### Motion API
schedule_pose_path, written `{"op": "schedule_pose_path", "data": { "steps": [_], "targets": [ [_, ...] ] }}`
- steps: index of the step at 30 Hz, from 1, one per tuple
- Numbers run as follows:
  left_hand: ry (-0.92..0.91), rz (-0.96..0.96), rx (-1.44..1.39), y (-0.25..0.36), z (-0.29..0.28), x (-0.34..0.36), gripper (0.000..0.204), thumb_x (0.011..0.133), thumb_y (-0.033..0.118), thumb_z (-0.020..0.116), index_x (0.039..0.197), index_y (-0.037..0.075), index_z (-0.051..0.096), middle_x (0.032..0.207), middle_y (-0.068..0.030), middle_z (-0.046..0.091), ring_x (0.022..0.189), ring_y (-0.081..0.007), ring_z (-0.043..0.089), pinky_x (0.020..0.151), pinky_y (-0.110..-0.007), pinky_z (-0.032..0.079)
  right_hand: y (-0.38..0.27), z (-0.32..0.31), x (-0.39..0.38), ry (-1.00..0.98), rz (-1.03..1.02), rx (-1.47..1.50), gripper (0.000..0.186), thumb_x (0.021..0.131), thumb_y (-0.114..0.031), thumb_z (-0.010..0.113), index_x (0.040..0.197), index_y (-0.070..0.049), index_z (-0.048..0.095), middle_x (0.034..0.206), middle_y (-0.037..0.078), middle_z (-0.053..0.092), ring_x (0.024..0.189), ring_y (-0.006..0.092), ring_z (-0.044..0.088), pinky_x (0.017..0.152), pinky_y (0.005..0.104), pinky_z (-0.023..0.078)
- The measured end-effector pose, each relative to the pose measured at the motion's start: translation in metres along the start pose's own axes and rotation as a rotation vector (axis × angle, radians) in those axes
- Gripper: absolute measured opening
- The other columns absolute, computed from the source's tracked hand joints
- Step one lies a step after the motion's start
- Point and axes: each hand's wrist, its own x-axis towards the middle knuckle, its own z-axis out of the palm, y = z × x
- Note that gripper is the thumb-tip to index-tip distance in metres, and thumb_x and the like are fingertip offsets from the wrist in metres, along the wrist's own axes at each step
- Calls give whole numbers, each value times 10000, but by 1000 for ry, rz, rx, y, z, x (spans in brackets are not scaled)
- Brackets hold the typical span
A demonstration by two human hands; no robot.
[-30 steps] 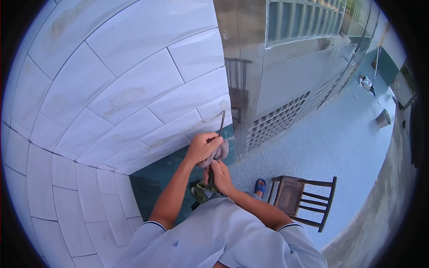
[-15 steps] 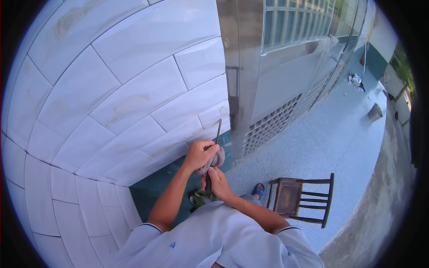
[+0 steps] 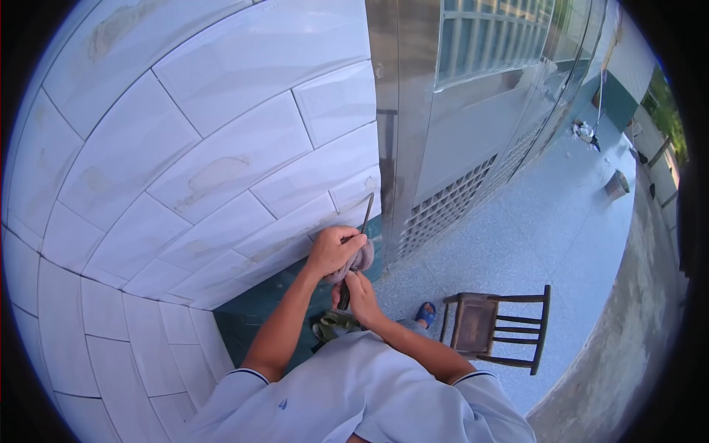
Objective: Cleaning a metal door and using a screwdriver to adjust or fix a screw in the door frame.
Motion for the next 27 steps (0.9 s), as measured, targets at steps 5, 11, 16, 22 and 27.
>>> {"op": "schedule_pose_path", "data": {
  "steps": [5,11,16,22,27],
  "targets": [
    [29,-14,-32,-7,0,-1,317,846,263,618,884,-48,670,780,-96,679,725,-123,599,670,-280,473,4,0,1,-46,30,-33,339,996,-250,301,812,-5,445,648,97,557,550,174,556,571,290,462],
    [18,70,28,2,1,7,314,845,265,622,893,-41,670,783,-104,674,725,-130,602,673,-281,473,2,-2,7,-13,-4,-30,333,993,-251,297,823,-9,448,648,98,557,551,173,555,569,290,457],
    [16,41,28,-1,1,9,321,844,273,628,892,-41,668,772,-97,668,719,-127,598,664,-282,472,1,-3,9,-11,-18,-9,332,988,-252,299,825,-10,456,640,92,558,551,175,555,568,291,456],
    [19,24,27,1,2,7,300,852,251,619,884,-44,665,768,-87,666,720,-114,590,667,-274,468,2,-5,9,-17,-12,-16,340,984,-252,298,812,-7,460,632,96,560,549,184,556,564,297,459],
    [10,66,-23,1,4,12,284,853,235,618,883,-43,669,773,-89,670,727,-112,593,677,-268,469,-1,-5,11,12,-9,-10,353,980,-246,298,791,2,461,628,105,559,550,189,560,562,300,460]
  ]
}}
